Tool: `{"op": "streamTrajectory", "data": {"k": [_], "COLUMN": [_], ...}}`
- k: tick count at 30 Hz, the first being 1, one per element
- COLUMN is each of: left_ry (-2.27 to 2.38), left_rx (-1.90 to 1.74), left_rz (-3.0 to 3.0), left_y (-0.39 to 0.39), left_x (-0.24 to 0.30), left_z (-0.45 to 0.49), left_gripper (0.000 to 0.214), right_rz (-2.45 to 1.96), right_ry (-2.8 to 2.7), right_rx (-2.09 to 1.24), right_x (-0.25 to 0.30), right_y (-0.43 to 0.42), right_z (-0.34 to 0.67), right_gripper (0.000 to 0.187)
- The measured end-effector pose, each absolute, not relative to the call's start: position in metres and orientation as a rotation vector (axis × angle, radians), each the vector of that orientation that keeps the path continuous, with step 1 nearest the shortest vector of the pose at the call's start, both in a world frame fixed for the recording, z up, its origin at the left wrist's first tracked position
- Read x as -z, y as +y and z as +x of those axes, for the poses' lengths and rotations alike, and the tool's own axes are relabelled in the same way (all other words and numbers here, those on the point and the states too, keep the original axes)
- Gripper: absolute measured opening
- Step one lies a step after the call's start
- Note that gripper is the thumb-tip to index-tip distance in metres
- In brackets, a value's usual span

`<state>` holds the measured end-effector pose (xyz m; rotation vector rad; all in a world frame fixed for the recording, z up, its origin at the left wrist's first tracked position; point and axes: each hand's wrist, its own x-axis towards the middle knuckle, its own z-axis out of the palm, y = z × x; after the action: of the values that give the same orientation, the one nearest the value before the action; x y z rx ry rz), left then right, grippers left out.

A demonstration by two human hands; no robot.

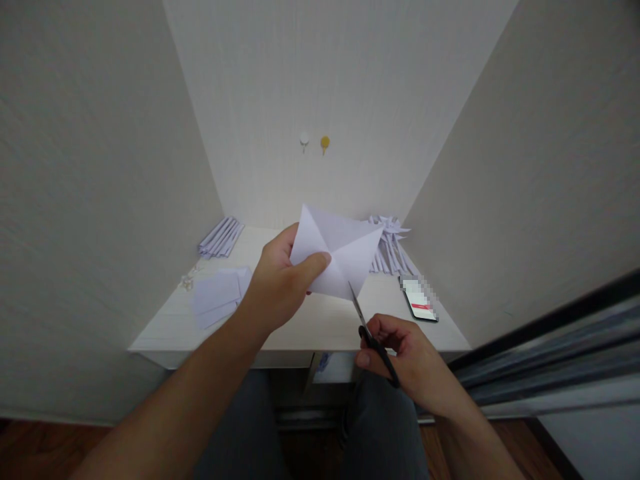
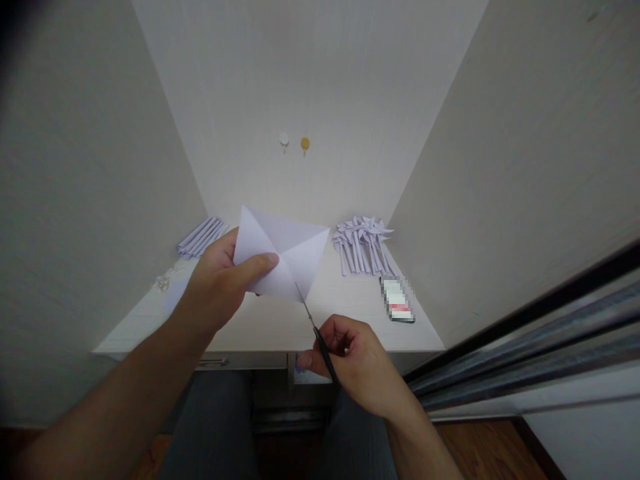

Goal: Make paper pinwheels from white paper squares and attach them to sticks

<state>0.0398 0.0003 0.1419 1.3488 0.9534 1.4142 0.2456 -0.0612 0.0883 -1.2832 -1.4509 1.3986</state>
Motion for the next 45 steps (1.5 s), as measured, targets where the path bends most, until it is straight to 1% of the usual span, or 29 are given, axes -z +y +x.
{"op": "streamTrajectory", "data": {"k": [3, 7, 9, 13, 16, 26, 45], "left_ry": [0.951, 1.035, 1.064, 1.106, 1.127, 1.044, 1.097], "left_rx": [-1.388, -1.373, -1.371, -1.358, -1.361, -1.22, -1.212], "left_rz": [1.356, 1.391, 1.43, 1.479, 1.513, 1.575, 1.6], "left_y": [0.0031, 0.0024, 0.001, 0.0008, 0.0023, -0.001, -0.0001], "left_x": [-0.1394, -0.139, -0.14, -0.1411, -0.1408, -0.1382, -0.1328], "left_z": [0.038, 0.0371, 0.0372, 0.0377, 0.038, 0.0406, 0.0434], "left_gripper": [0.021, 0.032, 0.034, 0.032, 0.031, 0.026, 0.029], "right_rz": [-1.282, -1.3, -1.312, -1.326, -1.334, -1.278, -1.257], "right_ry": [-1.423, -1.395, -1.4, -1.415, -1.413, -1.373, -1.377], "right_rx": [-1.39, -1.384, -1.37, -1.332, -1.324, -1.403, -1.374], "right_x": [-0.0863, -0.0853, -0.0851, -0.0841, -0.084, -0.0879, -0.0814], "right_y": [-0.0608, -0.0602, -0.06, -0.0598, -0.0601, -0.0593, -0.0587], "right_z": [0.2457, 0.2454, 0.2453, 0.2453, 0.2447, 0.2396, 0.2411], "right_gripper": [0.048, 0.05, 0.05, 0.049, 0.052, 0.055, 0.055]}}
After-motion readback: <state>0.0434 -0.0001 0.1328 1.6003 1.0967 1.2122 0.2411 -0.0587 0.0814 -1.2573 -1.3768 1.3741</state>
